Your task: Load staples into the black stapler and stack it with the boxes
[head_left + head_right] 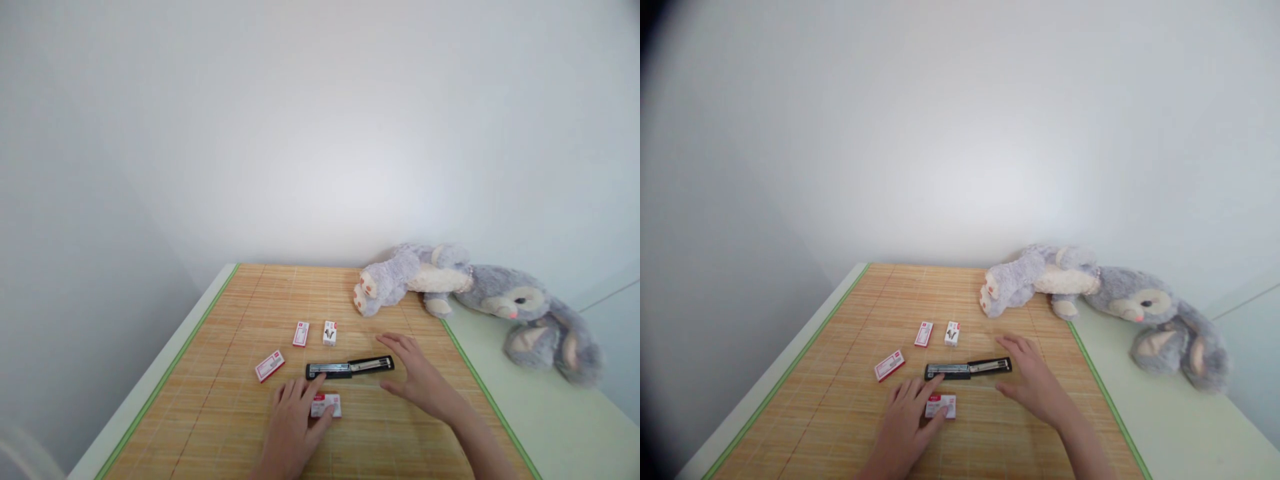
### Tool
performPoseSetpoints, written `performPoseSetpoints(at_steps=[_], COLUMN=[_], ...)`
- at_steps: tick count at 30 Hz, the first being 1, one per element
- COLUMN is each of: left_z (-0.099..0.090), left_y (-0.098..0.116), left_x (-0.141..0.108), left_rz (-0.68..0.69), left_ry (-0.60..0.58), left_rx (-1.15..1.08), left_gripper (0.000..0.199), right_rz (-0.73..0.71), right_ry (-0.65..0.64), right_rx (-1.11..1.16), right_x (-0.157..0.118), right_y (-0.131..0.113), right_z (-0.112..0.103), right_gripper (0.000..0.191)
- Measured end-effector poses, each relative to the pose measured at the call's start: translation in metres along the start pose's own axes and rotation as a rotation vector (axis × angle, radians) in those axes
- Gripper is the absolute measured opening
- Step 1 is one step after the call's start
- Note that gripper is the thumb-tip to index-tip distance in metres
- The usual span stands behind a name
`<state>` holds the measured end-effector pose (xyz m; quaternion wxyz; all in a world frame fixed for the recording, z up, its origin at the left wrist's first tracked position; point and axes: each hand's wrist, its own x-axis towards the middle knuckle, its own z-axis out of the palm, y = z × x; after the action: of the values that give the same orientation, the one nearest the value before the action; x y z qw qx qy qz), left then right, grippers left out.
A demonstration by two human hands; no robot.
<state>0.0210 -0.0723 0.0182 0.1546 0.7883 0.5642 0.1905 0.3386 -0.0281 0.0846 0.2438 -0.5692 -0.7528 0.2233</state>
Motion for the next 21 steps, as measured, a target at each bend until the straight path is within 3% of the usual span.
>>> performPoseSetpoints(at_steps=[3,6,10,14,21], left_z=[0.003,0.005,0.009,0.013,0.011], left_y=[0.003,0.006,0.008,0.012,0.019], left_x=[0.0,0.002,0.001,-0.001,-0.004], left_rz=[-0.016,-0.025,-0.015,-0.017,-0.034], left_ry=[0.028,0.055,0.09,0.144,0.206], left_rx=[0.031,0.049,0.071,0.109,0.058], left_gripper=[0.052,0.053,0.058,0.058,0.046], right_rz=[0.083,0.061,-0.044,-0.152,-0.223], right_ry=[-0.185,-0.23,-0.174,-0.123,-0.156], right_rx=[0.146,0.282,0.415,0.388,0.136], right_x=[0.002,0.011,0.031,0.051,0.073], right_y=[0.025,0.02,-0.019,-0.055,-0.073], right_z=[-0.009,-0.011,-0.001,0.031,0.085], right_gripper=[0.042,0.022,0.022,0.018,0.022])
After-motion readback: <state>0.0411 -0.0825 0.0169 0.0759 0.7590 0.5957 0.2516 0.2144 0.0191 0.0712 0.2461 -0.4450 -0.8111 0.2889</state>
